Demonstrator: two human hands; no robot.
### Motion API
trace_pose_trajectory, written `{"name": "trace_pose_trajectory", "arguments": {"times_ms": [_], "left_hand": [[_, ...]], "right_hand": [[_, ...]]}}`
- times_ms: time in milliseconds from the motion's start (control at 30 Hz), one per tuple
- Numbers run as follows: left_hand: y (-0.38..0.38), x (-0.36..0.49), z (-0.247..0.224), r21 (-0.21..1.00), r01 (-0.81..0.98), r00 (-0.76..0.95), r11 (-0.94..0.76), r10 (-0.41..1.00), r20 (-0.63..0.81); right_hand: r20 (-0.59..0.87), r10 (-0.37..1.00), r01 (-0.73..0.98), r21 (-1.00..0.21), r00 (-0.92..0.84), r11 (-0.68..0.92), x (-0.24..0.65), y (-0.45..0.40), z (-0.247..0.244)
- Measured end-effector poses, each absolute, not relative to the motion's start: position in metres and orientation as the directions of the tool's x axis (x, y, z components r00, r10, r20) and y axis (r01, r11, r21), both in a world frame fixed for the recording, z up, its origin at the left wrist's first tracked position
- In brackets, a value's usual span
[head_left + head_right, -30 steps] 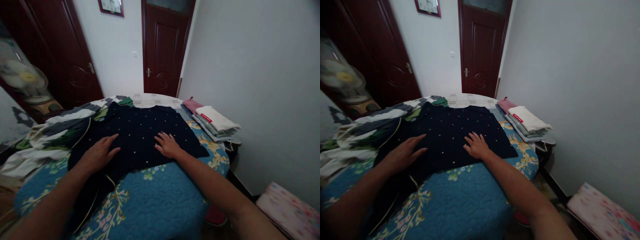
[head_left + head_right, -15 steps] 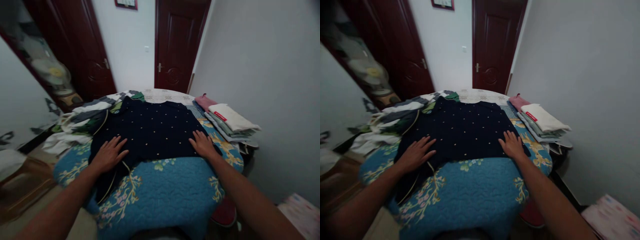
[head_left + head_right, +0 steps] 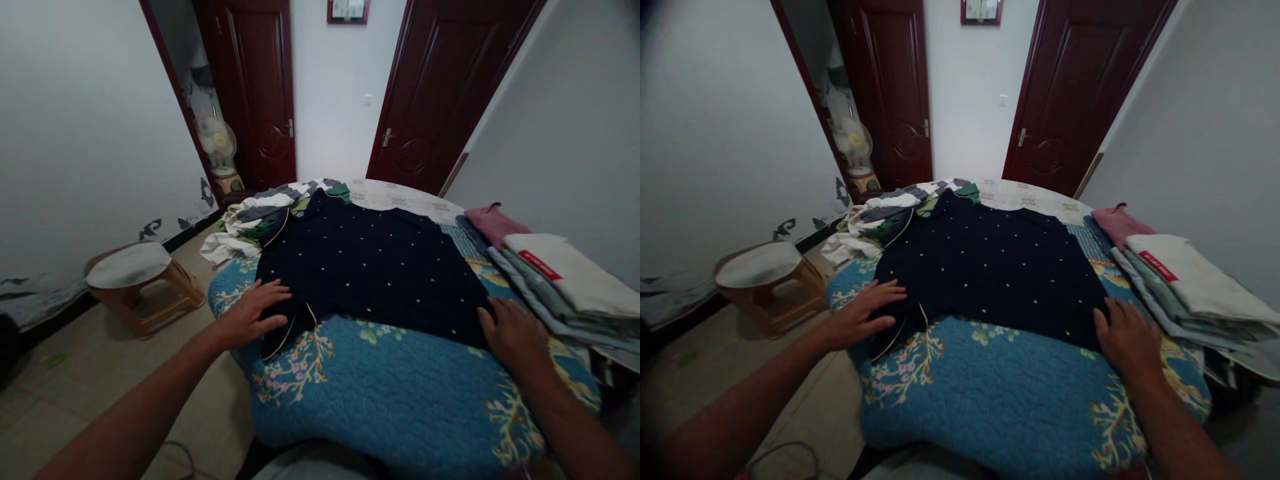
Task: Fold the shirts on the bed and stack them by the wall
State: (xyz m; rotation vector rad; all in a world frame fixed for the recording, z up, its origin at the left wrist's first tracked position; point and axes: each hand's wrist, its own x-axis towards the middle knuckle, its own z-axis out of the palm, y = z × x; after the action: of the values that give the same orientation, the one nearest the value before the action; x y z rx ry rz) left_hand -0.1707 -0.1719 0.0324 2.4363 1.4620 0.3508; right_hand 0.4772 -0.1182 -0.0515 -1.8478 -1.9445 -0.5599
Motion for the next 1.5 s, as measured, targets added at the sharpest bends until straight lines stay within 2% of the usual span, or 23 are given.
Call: {"name": "trace_pose_trajectory", "arguments": {"times_ms": [100,200,267,367,533,667,733,867,1000,1100,1333,1500], "left_hand": [[-0.190,-0.143,0.036,0.273,0.829,0.454,-0.488,0.872,0.181],[-0.199,-0.122,0.038,0.247,0.816,0.462,-0.522,0.847,0.263],[-0.200,-0.117,0.040,0.294,0.777,0.494,-0.557,0.829,0.263],[-0.197,-0.119,0.046,0.385,0.761,0.462,-0.521,0.853,0.241],[-0.187,-0.119,0.063,0.512,0.701,0.479,-0.496,0.860,0.178],[-0.168,-0.108,0.070,0.679,0.551,0.498,-0.485,0.844,0.198],[-0.160,-0.105,0.069,0.698,0.546,0.485,-0.464,0.854,0.188],[-0.161,-0.109,0.061,0.627,0.633,0.469,-0.455,0.869,0.157],[-0.177,-0.127,0.049,0.597,0.637,0.515,-0.488,0.846,0.142],[-0.186,-0.140,0.039,0.580,0.606,0.592,-0.544,0.796,0.129],[-0.187,-0.149,0.026,0.525,0.614,0.636,-0.590,0.763,0.114],[-0.180,-0.143,0.020,0.512,0.613,0.584,-0.601,0.782,0.219]], "right_hand": [[0.578,0.798,0.972,-0.030,-0.172,0.231,0.445,-0.122,-0.031],[0.520,0.797,0.890,-0.140,-0.308,0.434,0.399,-0.131,-0.013],[0.457,0.802,0.833,-0.203,-0.385,0.515,0.367,-0.138,-0.005],[0.373,0.786,0.758,-0.260,-0.493,0.598,0.322,-0.149,0.002],[0.247,0.769,0.681,-0.360,-0.590,0.638,0.244,-0.154,0.019],[0.185,0.760,0.634,-0.450,-0.623,0.629,0.179,-0.143,0.032],[0.198,0.763,0.633,-0.452,-0.616,0.628,0.155,-0.134,0.033],[0.251,0.752,0.618,-0.443,-0.609,0.649,0.135,-0.122,0.021],[0.328,0.775,0.526,-0.588,-0.540,0.615,0.140,-0.118,0.014],[0.323,0.824,0.475,-0.694,-0.466,0.541,0.143,-0.118,0.018],[0.200,0.904,0.360,-0.868,-0.377,0.341,0.140,-0.122,0.027],[0.026,0.951,0.259,-0.960,-0.308,0.110,0.141,-0.121,0.022]]}}
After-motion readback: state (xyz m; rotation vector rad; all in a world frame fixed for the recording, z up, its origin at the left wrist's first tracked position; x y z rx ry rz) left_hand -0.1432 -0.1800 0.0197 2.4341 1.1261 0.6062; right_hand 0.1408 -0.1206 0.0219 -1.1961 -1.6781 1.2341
